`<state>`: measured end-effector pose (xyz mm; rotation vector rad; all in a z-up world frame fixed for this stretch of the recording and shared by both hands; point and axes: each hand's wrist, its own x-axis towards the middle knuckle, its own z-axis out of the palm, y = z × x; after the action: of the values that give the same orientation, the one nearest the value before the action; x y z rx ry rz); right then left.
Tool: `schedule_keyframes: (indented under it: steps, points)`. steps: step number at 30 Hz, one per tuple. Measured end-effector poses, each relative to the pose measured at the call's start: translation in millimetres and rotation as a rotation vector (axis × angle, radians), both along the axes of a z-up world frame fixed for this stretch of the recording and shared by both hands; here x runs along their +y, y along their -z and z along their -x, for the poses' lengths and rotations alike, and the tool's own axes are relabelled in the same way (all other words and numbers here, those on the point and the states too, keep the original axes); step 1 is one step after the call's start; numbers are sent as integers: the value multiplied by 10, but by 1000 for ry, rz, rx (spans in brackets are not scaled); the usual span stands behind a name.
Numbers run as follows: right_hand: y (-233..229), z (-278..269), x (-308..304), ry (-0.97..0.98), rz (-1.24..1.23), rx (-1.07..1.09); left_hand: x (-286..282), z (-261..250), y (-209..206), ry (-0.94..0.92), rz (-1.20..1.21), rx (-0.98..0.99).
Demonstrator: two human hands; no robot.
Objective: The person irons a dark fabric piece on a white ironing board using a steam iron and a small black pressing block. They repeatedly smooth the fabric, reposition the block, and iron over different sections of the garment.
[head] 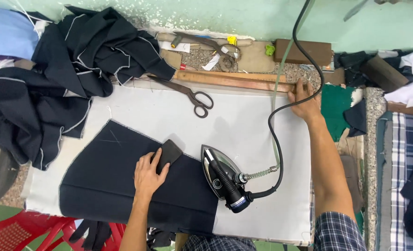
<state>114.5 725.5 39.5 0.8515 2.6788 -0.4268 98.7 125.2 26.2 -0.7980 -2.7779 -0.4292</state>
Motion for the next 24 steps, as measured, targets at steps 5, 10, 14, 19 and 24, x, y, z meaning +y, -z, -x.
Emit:
schedule_keyframes:
  steps: [5,10,14,19,24]
  points:
    - [475,-391,-13,-221,-380,498,1,2,-6,0,-1,16]
    - [1196,-622,340,-242,-327,645,6,5,-27,6,-7,50]
    - [1290,-864,728,-173,-728,781,-4,-14,-21,13,-19,54]
    - [-857,-1036,-494,202,-410,1135,16,-31,-113,31,29,10]
    - [-1686,-1393,-1660,-225,-196,1385,-2,-21,-197,138,41,-48]
